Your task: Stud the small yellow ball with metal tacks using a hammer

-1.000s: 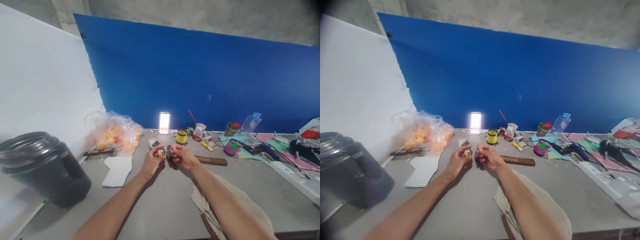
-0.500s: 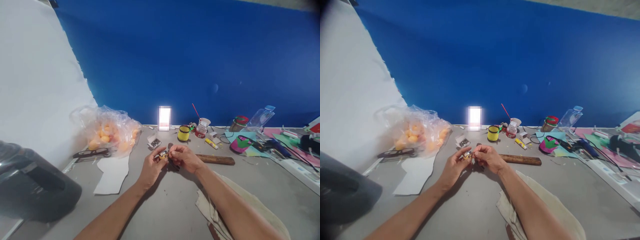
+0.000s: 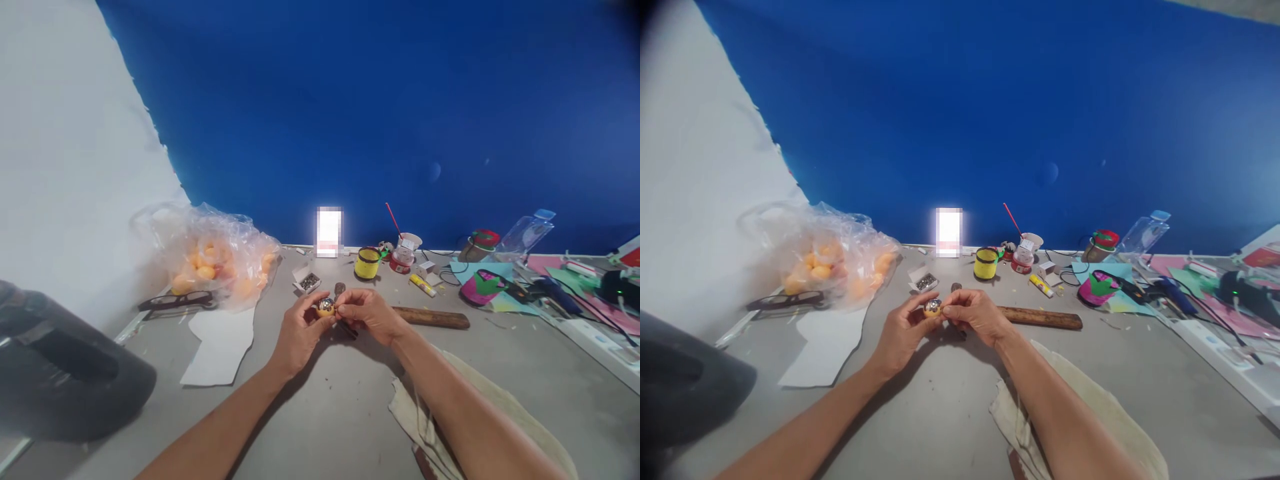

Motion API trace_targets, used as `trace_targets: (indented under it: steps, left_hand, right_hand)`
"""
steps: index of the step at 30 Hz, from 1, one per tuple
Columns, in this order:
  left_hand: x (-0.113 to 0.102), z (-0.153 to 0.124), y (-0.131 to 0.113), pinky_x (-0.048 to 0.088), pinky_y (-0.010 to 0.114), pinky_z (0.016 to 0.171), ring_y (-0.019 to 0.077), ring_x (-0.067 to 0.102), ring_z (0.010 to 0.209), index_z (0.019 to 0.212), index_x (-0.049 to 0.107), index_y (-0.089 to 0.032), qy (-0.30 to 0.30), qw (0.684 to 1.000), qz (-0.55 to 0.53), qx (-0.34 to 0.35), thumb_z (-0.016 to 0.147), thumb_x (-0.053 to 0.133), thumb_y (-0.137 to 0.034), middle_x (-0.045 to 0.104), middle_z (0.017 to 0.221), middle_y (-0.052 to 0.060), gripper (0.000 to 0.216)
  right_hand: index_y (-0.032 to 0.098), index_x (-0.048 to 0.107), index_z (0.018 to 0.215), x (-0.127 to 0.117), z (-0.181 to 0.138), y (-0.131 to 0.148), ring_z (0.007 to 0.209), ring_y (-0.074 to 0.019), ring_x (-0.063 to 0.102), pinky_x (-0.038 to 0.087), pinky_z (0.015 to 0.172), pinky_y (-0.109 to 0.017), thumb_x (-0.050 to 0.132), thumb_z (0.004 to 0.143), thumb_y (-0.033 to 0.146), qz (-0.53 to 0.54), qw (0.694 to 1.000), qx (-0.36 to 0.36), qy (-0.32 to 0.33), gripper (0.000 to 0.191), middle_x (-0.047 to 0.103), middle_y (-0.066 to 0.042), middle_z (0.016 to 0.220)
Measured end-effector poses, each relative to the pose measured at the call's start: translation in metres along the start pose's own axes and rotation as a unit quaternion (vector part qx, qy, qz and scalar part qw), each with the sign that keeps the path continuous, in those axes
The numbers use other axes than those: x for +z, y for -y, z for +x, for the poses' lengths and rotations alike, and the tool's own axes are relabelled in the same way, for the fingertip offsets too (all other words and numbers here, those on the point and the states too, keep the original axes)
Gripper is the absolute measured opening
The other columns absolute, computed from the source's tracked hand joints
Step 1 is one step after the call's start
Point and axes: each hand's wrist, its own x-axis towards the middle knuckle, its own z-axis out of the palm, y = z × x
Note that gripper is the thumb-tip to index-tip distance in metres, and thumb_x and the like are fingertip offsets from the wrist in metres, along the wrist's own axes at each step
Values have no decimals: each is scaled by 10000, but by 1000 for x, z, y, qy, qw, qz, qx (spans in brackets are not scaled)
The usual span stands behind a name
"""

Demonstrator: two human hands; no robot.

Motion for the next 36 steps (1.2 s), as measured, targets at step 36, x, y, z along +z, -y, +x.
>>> trace_targets:
  steps: [36]
  left_hand:
    - [2, -3, -2, 553, 319, 662, 200, 676, 661, 1106, 756, -152, 12, 998, -39, -51, 609, 842, -154, 744, 838, 60, 504]
  right_hand:
    - [162, 776, 743, -2, 1, -2, 514, -96, 478, 314, 492, -240, 892, 617, 363, -92, 995, -7, -29, 263, 649, -6, 583]
